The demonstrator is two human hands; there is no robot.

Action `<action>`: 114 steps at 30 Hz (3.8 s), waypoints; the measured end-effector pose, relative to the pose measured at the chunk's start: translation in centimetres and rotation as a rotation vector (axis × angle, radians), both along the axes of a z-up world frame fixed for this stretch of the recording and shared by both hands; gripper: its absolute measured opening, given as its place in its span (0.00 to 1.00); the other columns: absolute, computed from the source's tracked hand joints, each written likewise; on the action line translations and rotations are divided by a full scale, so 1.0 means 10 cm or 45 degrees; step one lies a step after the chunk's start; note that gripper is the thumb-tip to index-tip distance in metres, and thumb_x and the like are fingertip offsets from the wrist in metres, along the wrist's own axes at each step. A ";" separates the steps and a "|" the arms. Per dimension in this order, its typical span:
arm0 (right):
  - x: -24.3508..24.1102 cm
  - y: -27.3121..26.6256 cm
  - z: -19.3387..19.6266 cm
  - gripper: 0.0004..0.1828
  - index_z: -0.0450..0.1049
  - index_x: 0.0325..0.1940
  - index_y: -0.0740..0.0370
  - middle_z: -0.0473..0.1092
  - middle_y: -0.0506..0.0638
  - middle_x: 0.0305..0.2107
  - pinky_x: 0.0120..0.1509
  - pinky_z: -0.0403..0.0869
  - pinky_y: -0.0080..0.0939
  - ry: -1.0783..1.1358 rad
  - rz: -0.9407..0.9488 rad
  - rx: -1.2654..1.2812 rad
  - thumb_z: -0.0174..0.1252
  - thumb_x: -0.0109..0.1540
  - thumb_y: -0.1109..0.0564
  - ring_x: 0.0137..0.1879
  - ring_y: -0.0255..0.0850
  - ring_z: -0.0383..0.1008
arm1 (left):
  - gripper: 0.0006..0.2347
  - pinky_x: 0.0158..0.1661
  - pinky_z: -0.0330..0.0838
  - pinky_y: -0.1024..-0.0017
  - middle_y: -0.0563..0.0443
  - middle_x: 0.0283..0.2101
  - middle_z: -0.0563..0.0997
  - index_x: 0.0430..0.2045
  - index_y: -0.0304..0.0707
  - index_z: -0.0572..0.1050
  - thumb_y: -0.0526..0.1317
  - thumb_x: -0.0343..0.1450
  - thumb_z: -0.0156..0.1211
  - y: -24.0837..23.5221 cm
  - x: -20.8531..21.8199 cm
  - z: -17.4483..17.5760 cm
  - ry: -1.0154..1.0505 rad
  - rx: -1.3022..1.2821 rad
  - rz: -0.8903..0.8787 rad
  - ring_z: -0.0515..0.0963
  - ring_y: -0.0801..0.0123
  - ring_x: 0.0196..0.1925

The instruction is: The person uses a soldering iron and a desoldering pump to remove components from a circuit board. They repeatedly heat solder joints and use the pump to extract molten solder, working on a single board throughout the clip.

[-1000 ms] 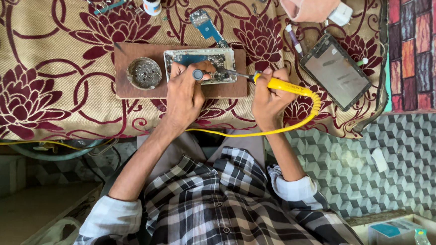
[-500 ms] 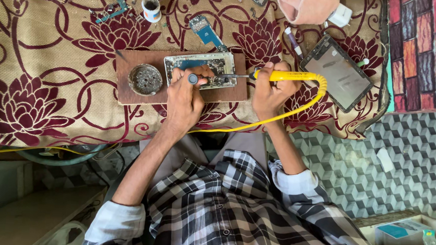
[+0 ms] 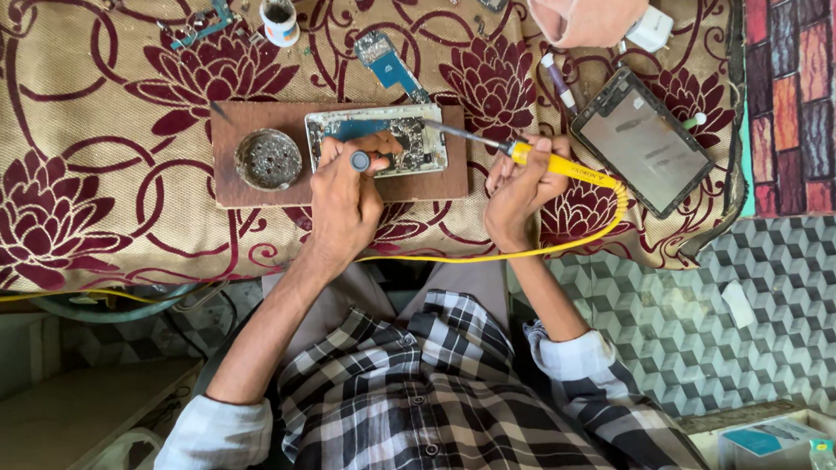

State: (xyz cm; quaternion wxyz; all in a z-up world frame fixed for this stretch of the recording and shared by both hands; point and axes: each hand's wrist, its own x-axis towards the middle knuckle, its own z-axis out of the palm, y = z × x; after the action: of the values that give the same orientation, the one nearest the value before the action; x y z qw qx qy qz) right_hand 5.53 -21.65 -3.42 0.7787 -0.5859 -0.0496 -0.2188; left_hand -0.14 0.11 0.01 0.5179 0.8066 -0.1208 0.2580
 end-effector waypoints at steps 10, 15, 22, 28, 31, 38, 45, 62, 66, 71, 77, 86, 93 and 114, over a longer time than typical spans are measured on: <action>0.02 -0.03 -0.17 0.11 0.59 0.38 0.62 0.61 0.47 0.25 0.19 0.61 0.32 -0.087 -0.015 -0.010 0.45 0.74 0.58 0.22 0.30 0.58 | 0.16 0.42 0.77 0.71 0.45 0.50 0.83 0.42 0.31 0.71 0.16 0.67 0.43 -0.02 0.05 -0.13 -0.087 -0.003 -0.017 0.75 0.63 0.41; 0.00 0.00 -0.14 0.10 0.60 0.40 0.64 0.58 0.46 0.22 0.21 0.60 0.32 -0.032 0.035 -0.025 0.45 0.75 0.58 0.22 0.29 0.57 | 0.16 0.40 0.73 0.69 0.46 0.48 0.84 0.41 0.30 0.72 0.16 0.65 0.46 -0.01 0.04 -0.12 -0.039 0.029 0.004 0.73 0.63 0.38; -0.04 0.04 -0.10 0.11 0.60 0.39 0.64 0.60 0.46 0.21 0.21 0.60 0.32 0.006 -0.031 -0.149 0.46 0.75 0.58 0.21 0.29 0.58 | 0.16 0.45 0.76 0.70 0.47 0.48 0.83 0.43 0.31 0.72 0.17 0.66 0.46 -0.02 0.02 -0.02 -0.062 -0.030 -0.028 0.76 0.64 0.42; 0.01 0.00 -0.17 0.11 0.58 0.37 0.62 0.62 0.48 0.25 0.18 0.58 0.31 -0.015 -0.096 -0.125 0.45 0.74 0.59 0.20 0.28 0.57 | 0.16 0.43 0.73 0.70 0.48 0.48 0.85 0.42 0.33 0.73 0.17 0.66 0.47 -0.02 0.03 0.02 -0.044 -0.001 0.004 0.75 0.64 0.38; 0.01 -0.01 -0.20 0.11 0.57 0.37 0.62 0.62 0.48 0.25 0.18 0.59 0.32 -0.033 -0.077 -0.054 0.45 0.74 0.60 0.20 0.29 0.57 | 0.19 0.43 0.71 0.67 0.47 0.45 0.85 0.43 0.32 0.75 0.17 0.63 0.45 -0.01 0.01 0.01 -0.040 0.029 0.019 0.74 0.62 0.38; 0.00 0.03 -0.16 0.12 0.60 0.36 0.64 0.60 0.46 0.19 0.18 0.61 0.33 -0.094 -0.001 -0.129 0.45 0.75 0.59 0.19 0.29 0.58 | 0.16 0.43 0.72 0.69 0.46 0.48 0.84 0.41 0.32 0.72 0.18 0.65 0.45 -0.01 0.04 -0.08 -0.116 0.048 0.009 0.75 0.62 0.39; 0.01 0.04 -0.09 0.13 0.57 0.33 0.62 0.61 0.48 0.23 0.17 0.60 0.32 -0.116 0.014 -0.087 0.45 0.73 0.61 0.20 0.29 0.56 | 0.15 0.42 0.70 0.68 0.48 0.47 0.85 0.39 0.33 0.72 0.18 0.64 0.45 -0.02 0.05 -0.07 -0.109 0.034 0.027 0.73 0.64 0.35; 0.07 0.01 -0.22 0.12 0.57 0.36 0.62 0.57 0.46 0.19 0.17 0.61 0.34 -0.098 -0.028 0.036 0.44 0.73 0.59 0.18 0.30 0.57 | 0.18 0.43 0.66 0.69 0.50 0.47 0.85 0.44 0.34 0.74 0.19 0.64 0.46 -0.01 0.02 0.03 -0.052 0.018 0.016 0.71 0.64 0.35; 0.05 -0.01 -0.21 0.13 0.58 0.35 0.63 0.58 0.45 0.17 0.16 0.61 0.33 -0.167 0.017 -0.069 0.42 0.74 0.59 0.17 0.29 0.58 | 0.18 0.41 0.64 0.68 0.50 0.45 0.86 0.44 0.35 0.74 0.19 0.64 0.45 0.00 0.04 -0.05 -0.050 0.046 0.027 0.71 0.67 0.31; 0.04 0.02 -0.14 0.13 0.57 0.34 0.62 0.59 0.46 0.21 0.17 0.62 0.34 -0.102 -0.004 -0.068 0.44 0.74 0.60 0.19 0.30 0.57 | 0.18 0.43 0.61 0.67 0.50 0.44 0.86 0.44 0.35 0.73 0.19 0.64 0.45 0.00 0.04 -0.05 -0.066 0.075 0.026 0.70 0.70 0.28; 0.05 0.05 -0.09 0.13 0.57 0.33 0.62 0.60 0.47 0.22 0.16 0.61 0.33 -0.075 -0.003 -0.088 0.45 0.73 0.62 0.19 0.29 0.57 | 0.16 0.45 0.61 0.67 0.49 0.47 0.85 0.44 0.34 0.73 0.19 0.66 0.47 0.00 0.01 0.03 -0.064 0.071 -0.004 0.75 0.69 0.31; 0.02 0.05 -0.04 0.13 0.57 0.33 0.62 0.61 0.47 0.22 0.16 0.59 0.32 0.021 -0.120 -0.047 0.46 0.72 0.60 0.18 0.29 0.57 | 0.16 0.45 0.61 0.69 0.48 0.49 0.85 0.45 0.33 0.73 0.19 0.66 0.47 0.00 0.02 0.04 -0.047 0.060 -0.025 0.80 0.71 0.33; 0.01 0.07 -0.02 0.13 0.56 0.34 0.62 0.60 0.47 0.21 0.21 0.64 0.36 -0.054 -0.002 -0.045 0.45 0.73 0.63 0.20 0.32 0.58 | 0.18 0.47 0.60 0.68 0.49 0.50 0.84 0.44 0.33 0.73 0.19 0.64 0.45 0.01 -0.01 0.06 -0.019 0.063 -0.064 0.83 0.71 0.36; 0.04 0.05 -0.07 0.12 0.59 0.34 0.62 0.62 0.49 0.19 0.24 0.68 0.36 -0.096 -0.046 -0.061 0.44 0.73 0.61 0.20 0.34 0.64 | 0.42 0.45 0.74 0.66 0.42 0.47 0.82 0.76 0.60 0.43 0.16 0.68 0.42 -0.01 0.06 -0.14 -0.323 0.085 0.043 0.78 0.56 0.44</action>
State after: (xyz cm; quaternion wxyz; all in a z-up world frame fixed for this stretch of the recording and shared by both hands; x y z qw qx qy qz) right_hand 5.89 -21.17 -4.11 0.7579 -0.5966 -0.0735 -0.2535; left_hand 0.49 0.03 -1.41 0.4669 0.7861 -0.1801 0.3627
